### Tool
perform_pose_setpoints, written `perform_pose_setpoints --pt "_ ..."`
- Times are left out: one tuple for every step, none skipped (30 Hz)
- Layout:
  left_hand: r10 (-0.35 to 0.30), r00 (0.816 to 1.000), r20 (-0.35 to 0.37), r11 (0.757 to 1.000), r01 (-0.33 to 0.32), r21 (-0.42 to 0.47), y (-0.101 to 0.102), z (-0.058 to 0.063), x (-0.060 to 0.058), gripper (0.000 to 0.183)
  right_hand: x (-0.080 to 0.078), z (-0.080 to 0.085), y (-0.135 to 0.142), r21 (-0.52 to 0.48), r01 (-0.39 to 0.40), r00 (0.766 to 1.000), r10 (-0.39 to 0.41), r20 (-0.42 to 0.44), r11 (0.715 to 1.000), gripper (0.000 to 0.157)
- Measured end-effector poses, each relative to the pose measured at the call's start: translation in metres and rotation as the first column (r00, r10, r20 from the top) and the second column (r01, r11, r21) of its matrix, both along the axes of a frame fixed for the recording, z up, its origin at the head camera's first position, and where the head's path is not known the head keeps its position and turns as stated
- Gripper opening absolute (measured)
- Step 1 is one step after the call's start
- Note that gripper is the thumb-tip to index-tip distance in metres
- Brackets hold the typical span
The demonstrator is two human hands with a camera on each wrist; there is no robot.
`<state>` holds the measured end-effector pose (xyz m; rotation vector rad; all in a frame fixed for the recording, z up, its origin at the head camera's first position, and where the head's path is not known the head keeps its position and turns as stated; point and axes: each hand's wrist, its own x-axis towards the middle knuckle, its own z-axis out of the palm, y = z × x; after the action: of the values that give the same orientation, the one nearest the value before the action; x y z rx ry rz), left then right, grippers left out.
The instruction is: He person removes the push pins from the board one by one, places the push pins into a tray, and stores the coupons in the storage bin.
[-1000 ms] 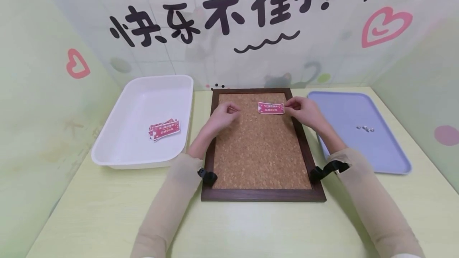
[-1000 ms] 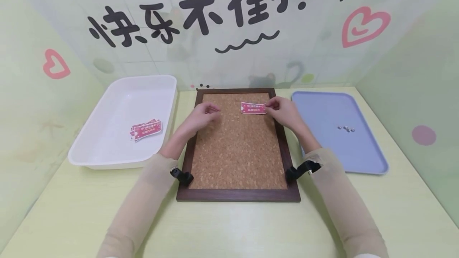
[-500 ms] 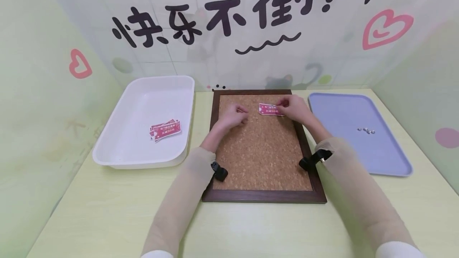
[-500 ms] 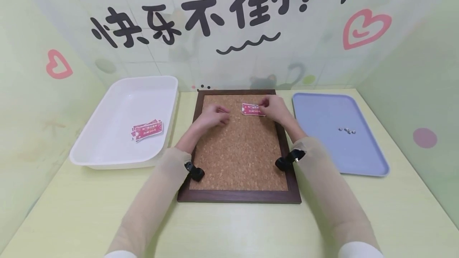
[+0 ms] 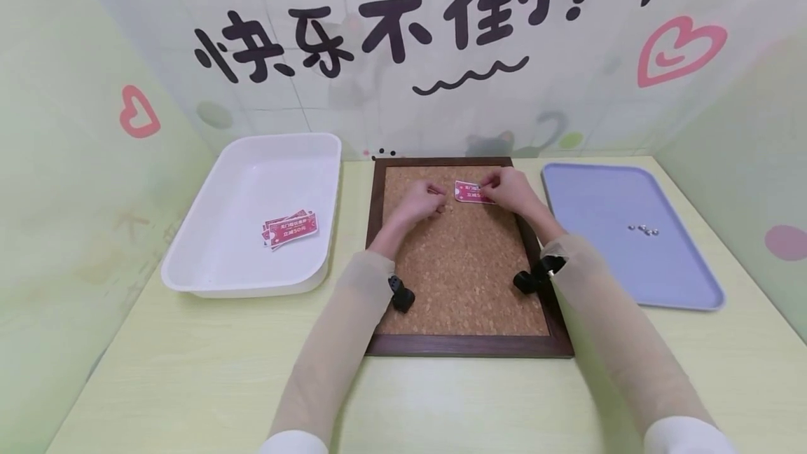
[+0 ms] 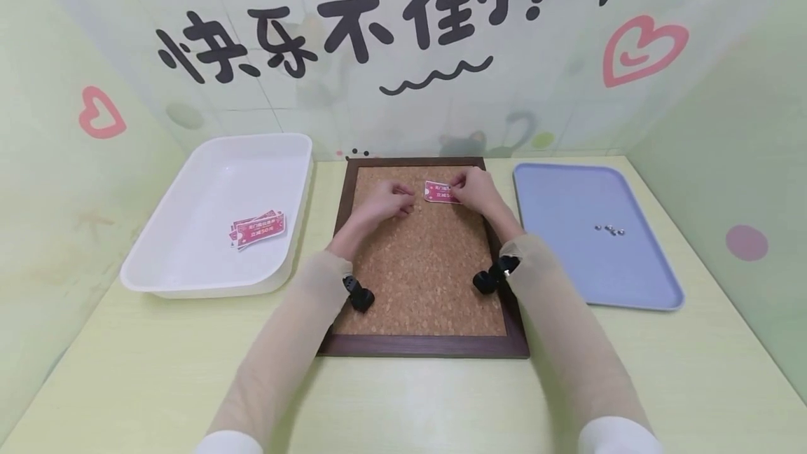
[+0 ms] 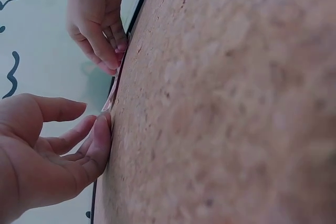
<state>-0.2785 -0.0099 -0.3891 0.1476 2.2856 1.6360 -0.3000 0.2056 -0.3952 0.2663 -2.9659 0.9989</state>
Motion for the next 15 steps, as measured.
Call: perform_pose_setpoints --pt "0.005 1.000 0.005 1.000 -0.005 -0.001 0.001 0.000 -0.001 0.026 0.000 0.000 0.000 0.000 0.001 1.000 -0.001 -0.004 1.000 0.022" --pt "0.010 1.000 0.011 1.000 -0.010 -0.001 0.003 -0.001 -0.002 0.027 0.000 0.000 0.000 0.001 0.004 1.000 -0.004 -0.008 1.000 0.022" --pt "0.014 1.000 0.016 1.000 -0.014 0.003 0.004 -0.001 -0.003 0.027 0.000 0.001 0.000 0.003 0.004 1.000 -0.004 -0.011 1.000 0.022" --pt "0.016 1.000 0.021 1.000 -0.017 0.009 0.005 -0.002 -0.003 0.028 0.000 0.001 0.000 0.005 0.007 1.000 -0.007 -0.013 1.000 0.023" --pt "0.020 1.000 0.023 1.000 -0.020 0.014 0.007 -0.002 -0.004 0.028 0.000 0.001 0.000 0.006 0.010 1.000 -0.010 -0.013 1.000 0.023" --pt "0.025 0.999 0.022 1.000 -0.025 0.015 0.008 -0.003 -0.005 0.028 0.000 0.002 0.000 0.007 0.016 1.000 -0.016 -0.012 1.000 0.022" --pt "0.027 0.999 0.018 0.999 -0.027 0.017 0.009 -0.003 -0.006 0.028 0.000 0.002 0.000 0.009 0.020 1.000 -0.020 -0.014 1.000 0.022" --pt "0.029 0.999 0.014 0.999 -0.029 0.019 0.011 -0.004 -0.007 0.028 -0.001 0.002 0.000 0.009 0.023 1.000 -0.023 -0.014 1.000 0.022" --pt "0.031 0.999 0.009 0.999 -0.031 0.021 0.012 -0.004 -0.008 0.028 -0.001 0.002 0.000 0.010 0.027 1.000 -0.027 -0.014 1.000 0.022" --pt "0.033 0.999 0.003 0.999 -0.033 0.019 0.014 -0.005 -0.009 0.028 -0.001 0.001 0.000 0.012 0.031 0.999 -0.031 -0.016 0.999 0.022" --pt "0.035 0.999 -0.008 0.999 -0.035 0.014 0.016 -0.007 -0.011 0.028 -0.002 0.001 0.000 0.014 0.035 0.999 -0.035 -0.017 0.999 0.022" --pt "0.039 0.999 -0.013 0.999 -0.038 0.010 0.017 -0.007 -0.012 0.028 -0.002 0.001 0.000 0.015 0.040 0.999 -0.040 -0.018 0.999 0.022" --pt "0.041 0.999 -0.018 0.999 -0.041 0.014 0.018 -0.008 -0.013 0.028 -0.002 0.000 0.000 0.016 0.045 0.999 -0.045 -0.017 0.999 0.022" --pt "0.046 0.999 -0.018 0.999 -0.046 0.016 0.020 -0.009 -0.013 0.027 -0.003 0.000 0.000 0.015 0.048 0.999 -0.048 -0.015 0.999 0.022" --pt "0.051 0.999 -0.019 0.999 -0.051 0.016 0.021 -0.009 -0.014 0.027 -0.003 0.000 0.000 0.015 0.051 0.999 -0.051 -0.015 0.999 0.022"
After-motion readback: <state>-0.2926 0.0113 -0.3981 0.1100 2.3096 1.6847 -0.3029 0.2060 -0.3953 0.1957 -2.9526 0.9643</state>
